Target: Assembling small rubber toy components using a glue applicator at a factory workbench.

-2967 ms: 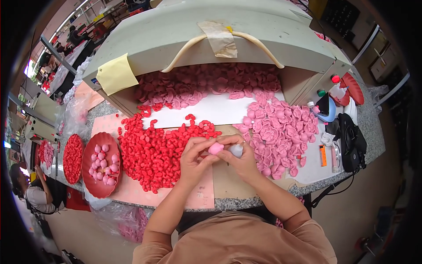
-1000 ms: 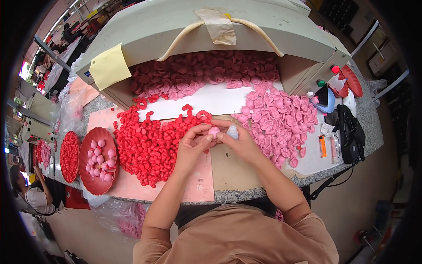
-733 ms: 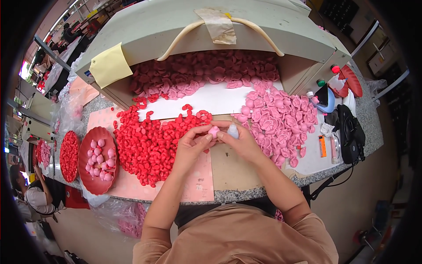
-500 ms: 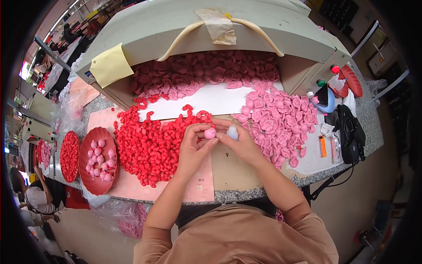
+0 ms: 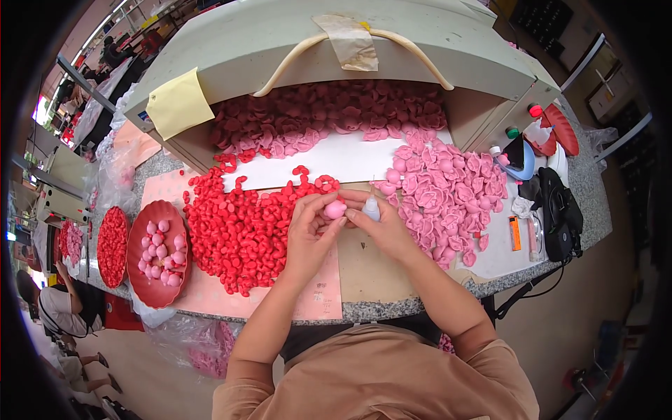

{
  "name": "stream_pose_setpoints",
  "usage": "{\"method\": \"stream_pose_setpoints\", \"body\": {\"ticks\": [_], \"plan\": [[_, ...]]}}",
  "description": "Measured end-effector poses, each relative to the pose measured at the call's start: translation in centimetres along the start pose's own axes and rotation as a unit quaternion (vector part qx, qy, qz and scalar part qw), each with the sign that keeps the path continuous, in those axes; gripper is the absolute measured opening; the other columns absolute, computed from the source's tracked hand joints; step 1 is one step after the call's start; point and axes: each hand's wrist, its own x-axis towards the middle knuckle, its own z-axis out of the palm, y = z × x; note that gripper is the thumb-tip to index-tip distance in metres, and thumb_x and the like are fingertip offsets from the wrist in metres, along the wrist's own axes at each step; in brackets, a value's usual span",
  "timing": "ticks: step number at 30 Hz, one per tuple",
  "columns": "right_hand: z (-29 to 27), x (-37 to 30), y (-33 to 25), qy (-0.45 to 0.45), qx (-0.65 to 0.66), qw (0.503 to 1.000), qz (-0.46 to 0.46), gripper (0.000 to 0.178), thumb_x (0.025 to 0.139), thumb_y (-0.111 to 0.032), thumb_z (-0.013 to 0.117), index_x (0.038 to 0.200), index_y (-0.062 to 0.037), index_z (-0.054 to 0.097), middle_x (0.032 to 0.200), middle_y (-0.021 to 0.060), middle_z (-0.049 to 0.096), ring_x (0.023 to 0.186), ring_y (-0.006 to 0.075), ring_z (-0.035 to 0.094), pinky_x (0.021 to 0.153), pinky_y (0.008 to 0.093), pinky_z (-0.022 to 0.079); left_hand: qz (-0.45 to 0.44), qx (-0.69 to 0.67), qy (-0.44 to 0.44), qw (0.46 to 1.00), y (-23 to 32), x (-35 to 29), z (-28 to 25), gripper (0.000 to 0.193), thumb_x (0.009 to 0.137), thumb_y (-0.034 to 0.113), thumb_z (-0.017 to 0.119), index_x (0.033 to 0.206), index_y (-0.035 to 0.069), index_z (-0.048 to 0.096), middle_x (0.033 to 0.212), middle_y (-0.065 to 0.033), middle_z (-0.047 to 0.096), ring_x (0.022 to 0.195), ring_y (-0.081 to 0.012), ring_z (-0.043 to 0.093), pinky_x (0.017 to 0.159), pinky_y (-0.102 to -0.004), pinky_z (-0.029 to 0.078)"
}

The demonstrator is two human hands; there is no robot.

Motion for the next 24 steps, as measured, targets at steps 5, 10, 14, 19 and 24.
{"method": "stream_pose_setpoints", "body": {"ticks": [5,10,14,19,24], "plan": [[-0.1,-0.2,0.2,0.006,-0.016,1.000,0.009,0.037,0.090,-0.012,0.055,0.125,-0.0006,0.049,0.113,0.0082,0.058,0.097,0.0130,0.058,0.082,0.0261,0.049,0.015,0.079,-0.002,0.997,-0.1,0.1,-0.5,0.040,0.083,-0.005,0.060,0.121,0.000,0.051,0.113,-0.0041,0.042,0.096,-0.0096,0.052,0.079,-0.0216,0.047],[-0.1,-0.1,0.4,0.014,0.008,0.999,0.029,0.035,0.090,-0.013,0.055,0.123,-0.0015,0.052,0.100,0.0049,0.062,0.086,0.0100,0.059,0.077,0.0242,0.050,0.038,0.105,0.004,0.994,-0.5,0.1,-0.5,0.040,0.082,-0.004,0.061,0.121,0.001,0.052,0.110,-0.0032,0.042,0.089,-0.0077,0.051,0.076,-0.0201,0.046],[-0.3,-0.1,0.6,0.013,0.056,0.996,0.063,0.035,0.090,-0.014,0.056,0.123,-0.0024,0.052,0.094,0.0029,0.062,0.080,0.0085,0.058,0.074,0.0234,0.049,0.052,0.130,0.004,0.990,-0.8,0.1,-0.6,0.041,0.082,-0.004,0.061,0.121,0.002,0.053,0.109,-0.0030,0.042,0.088,-0.0077,0.050,0.075,-0.0198,0.045],[-0.1,-0.2,0.5,0.011,0.086,0.992,0.092,0.038,0.089,-0.014,0.058,0.125,-0.0035,0.050,0.096,0.0020,0.059,0.080,0.0081,0.056,0.076,0.0245,0.048,0.095,0.192,0.010,0.977,0.0,0.1,-0.1,0.043,0.079,-0.005,0.063,0.120,0.006,0.055,0.109,-0.0058,0.044,0.091,-0.0117,0.051,0.073,-0.0201,0.047],[0.6,-0.3,1.2,0.032,0.039,0.997,0.066,0.037,0.086,-0.012,0.063,0.120,-0.0078,0.050,0.096,0.0008,0.059,0.081,0.0080,0.056,0.073,0.0240,0.048,0.090,0.207,-0.007,0.974,0.3,-0.3,0.2,0.045,0.076,-0.009,0.062,0.119,0.006,0.056,0.109,-0.0106,0.045,0.095,-0.0192,0.055,0.073,-0.0262,0.054]]}}
